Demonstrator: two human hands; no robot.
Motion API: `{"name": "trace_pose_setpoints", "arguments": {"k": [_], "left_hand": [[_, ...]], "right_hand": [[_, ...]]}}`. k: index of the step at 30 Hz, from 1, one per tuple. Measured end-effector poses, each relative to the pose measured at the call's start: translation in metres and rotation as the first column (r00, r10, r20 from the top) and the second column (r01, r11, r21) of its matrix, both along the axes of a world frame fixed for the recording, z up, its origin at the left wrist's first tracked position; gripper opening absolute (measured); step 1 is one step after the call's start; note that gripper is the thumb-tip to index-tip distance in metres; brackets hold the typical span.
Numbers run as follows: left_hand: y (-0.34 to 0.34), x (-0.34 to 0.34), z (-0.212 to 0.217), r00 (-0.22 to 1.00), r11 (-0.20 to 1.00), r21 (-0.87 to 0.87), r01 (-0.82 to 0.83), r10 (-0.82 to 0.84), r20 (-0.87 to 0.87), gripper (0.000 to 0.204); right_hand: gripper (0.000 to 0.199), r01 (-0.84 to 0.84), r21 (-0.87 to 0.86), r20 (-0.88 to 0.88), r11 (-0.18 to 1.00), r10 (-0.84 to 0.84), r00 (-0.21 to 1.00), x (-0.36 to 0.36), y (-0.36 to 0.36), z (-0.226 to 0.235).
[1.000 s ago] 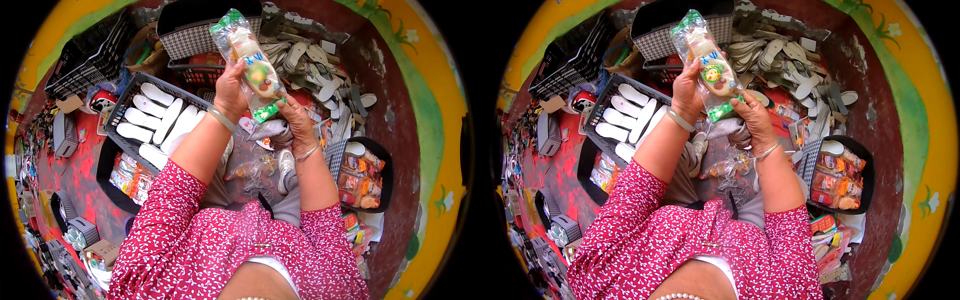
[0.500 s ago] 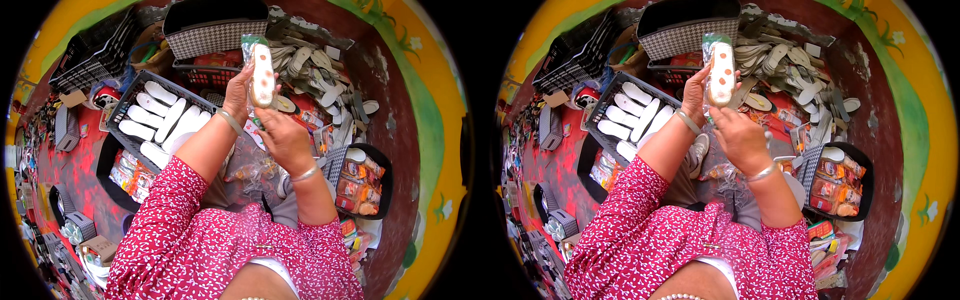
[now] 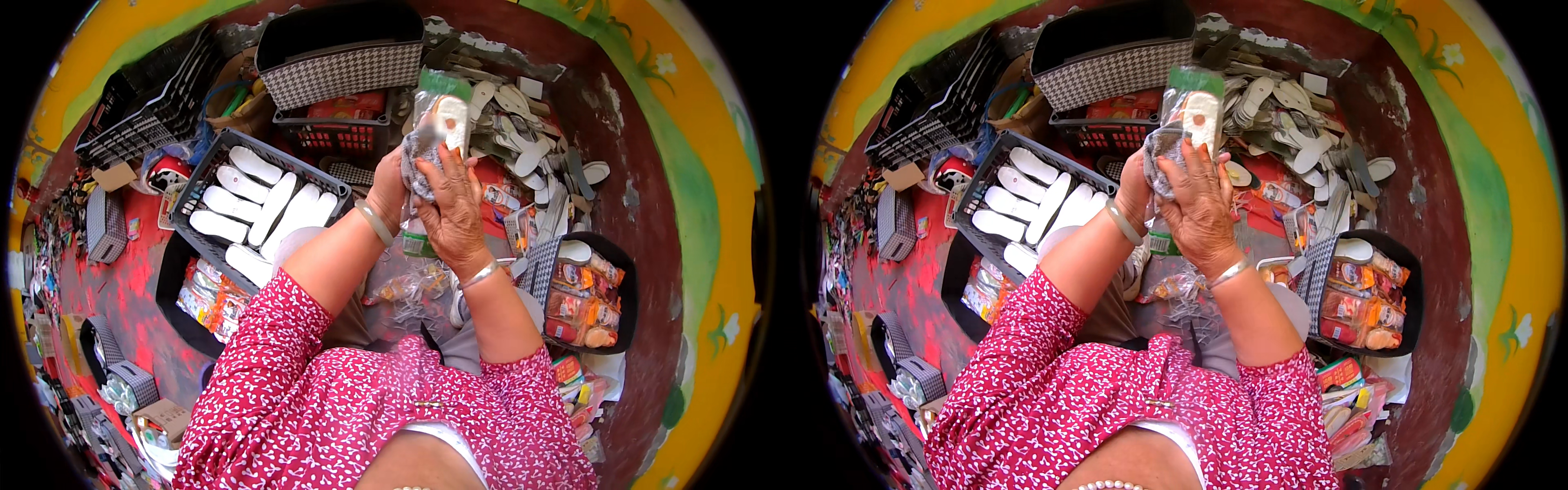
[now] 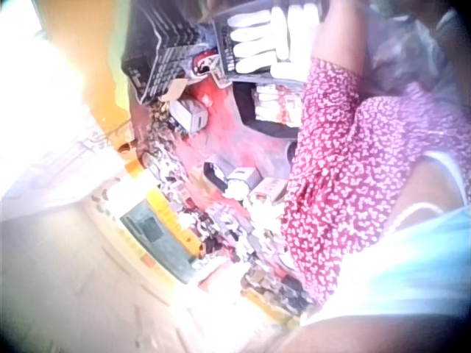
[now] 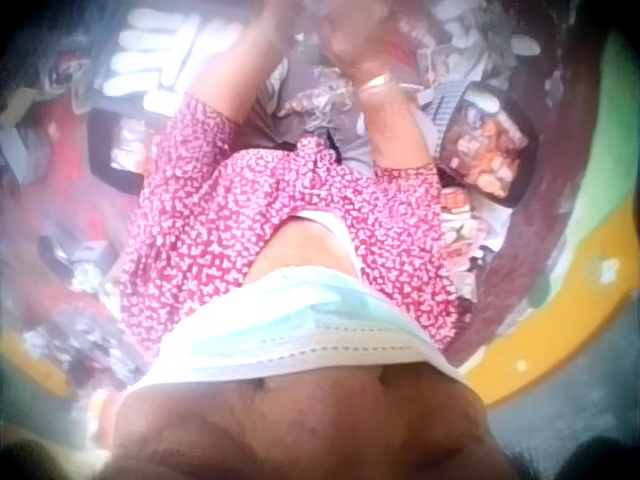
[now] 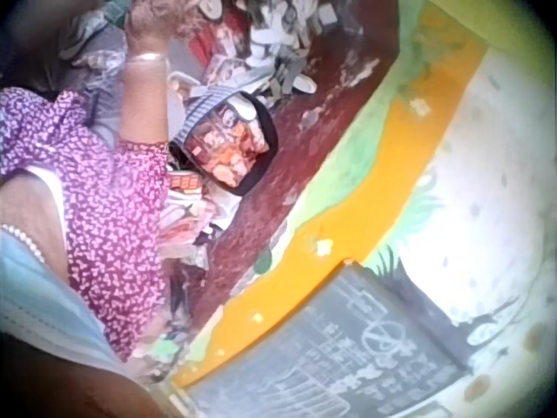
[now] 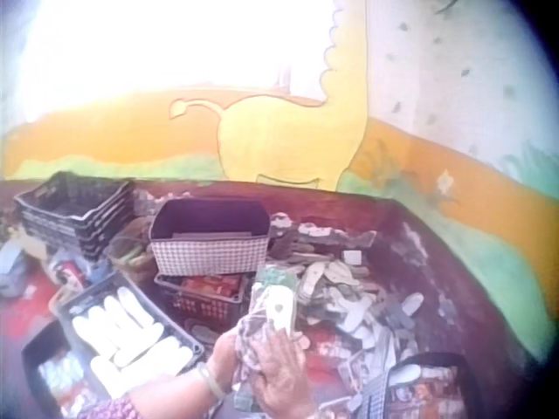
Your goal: The person wipes various packaged goods with a cloth, including items in orange and purple wrappers, and then places them into a black plastic crate.
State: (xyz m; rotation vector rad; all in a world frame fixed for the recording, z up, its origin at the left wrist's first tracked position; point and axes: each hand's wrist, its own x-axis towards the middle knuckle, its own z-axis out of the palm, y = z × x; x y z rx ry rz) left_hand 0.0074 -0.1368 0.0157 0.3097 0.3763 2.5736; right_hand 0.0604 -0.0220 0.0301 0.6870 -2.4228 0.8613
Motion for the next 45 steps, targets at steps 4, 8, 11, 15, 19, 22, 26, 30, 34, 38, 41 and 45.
{"name": "trace_pose_setpoints", "arguments": {"k": [4, 8, 11, 15, 19, 22, 26, 30, 34, 38, 41, 45], "left_hand": [[0.007, 0.000, -0.016, 0.996, 0.994, -0.067, -0.081, 0.083, 0.019, 0.051], [0.011, 0.018, 0.002, 0.999, 0.967, -0.254, -0.006, -0.007, -0.049, 0.052], [0.001, 0.024, 0.014, 0.978, 0.914, -0.405, 0.006, -0.090, -0.189, 0.055], [0.002, 0.027, 0.029, 0.956, 0.938, -0.347, 0.028, -0.126, -0.264, 0.072], [0.002, 0.017, 0.026, 0.945, 0.959, -0.279, 0.048, -0.134, -0.300, 0.082], [0.003, 0.019, 0.026, 0.950, 0.938, -0.341, -0.056, -0.054, -0.307, 0.086], [-0.006, 0.021, 0.030, 0.957, 0.903, -0.429, 0.035, -0.154, -0.245, 0.085], [-0.005, 0.020, 0.021, 0.948, 0.868, -0.486, 0.103, -0.234, -0.216, 0.083], [-0.010, 0.017, 0.011, 0.923, 0.817, -0.537, 0.211, -0.347, -0.165, 0.079], [-0.008, 0.021, 0.017, 0.918, 0.856, -0.410, 0.317, -0.384, -0.093, 0.076], [-0.006, 0.017, 0.012, 0.902, 0.813, -0.533, 0.234, -0.387, -0.194, 0.082], [-0.003, 0.017, 0.019, 0.908, 0.840, -0.472, 0.267, -0.384, -0.169, 0.083]], "right_hand": [[0.042, 0.106, -0.050, -0.136, 0.993, -0.111, 0.984, -0.017, 0.013, 0.009], [0.037, 0.212, -0.126, -0.234, 0.969, -0.237, 0.943, -0.023, 0.023, 0.018], [0.033, 0.184, -0.155, -0.230, 0.971, -0.216, 0.949, -0.020, 0.027, 0.030], [0.023, 0.074, -0.397, -0.195, 0.915, -0.163, 0.967, -0.016, 0.033, 0.030], [0.019, 0.028, -0.432, -0.158, 0.902, -0.106, 0.982, -0.014, 0.030, 0.028], [0.020, 0.034, -0.349, -0.222, 0.937, -0.118, 0.968, -0.015, 0.028, 0.028], [0.020, 0.067, -0.608, 0.012, 0.791, -0.075, 0.997, -0.015, 0.033, 0.030], [0.028, 0.002, -0.378, -0.037, 0.926, -0.017, 0.999, -0.026, 0.053, 0.036], [0.030, -0.074, -0.569, 0.197, 0.819, 0.223, 0.955, -0.020, 0.066, 0.048], [0.025, 0.066, -0.861, 0.363, 0.505, 0.518, 0.775, -0.012, 0.076, 0.051], [0.022, 0.058, -0.778, 0.279, 0.625, 0.261, 0.924, -0.017, 0.070, 0.038], [0.019, 0.183, -0.832, 0.309, 0.523, 0.163, 0.937, -0.023, 0.067, 0.029]]}}
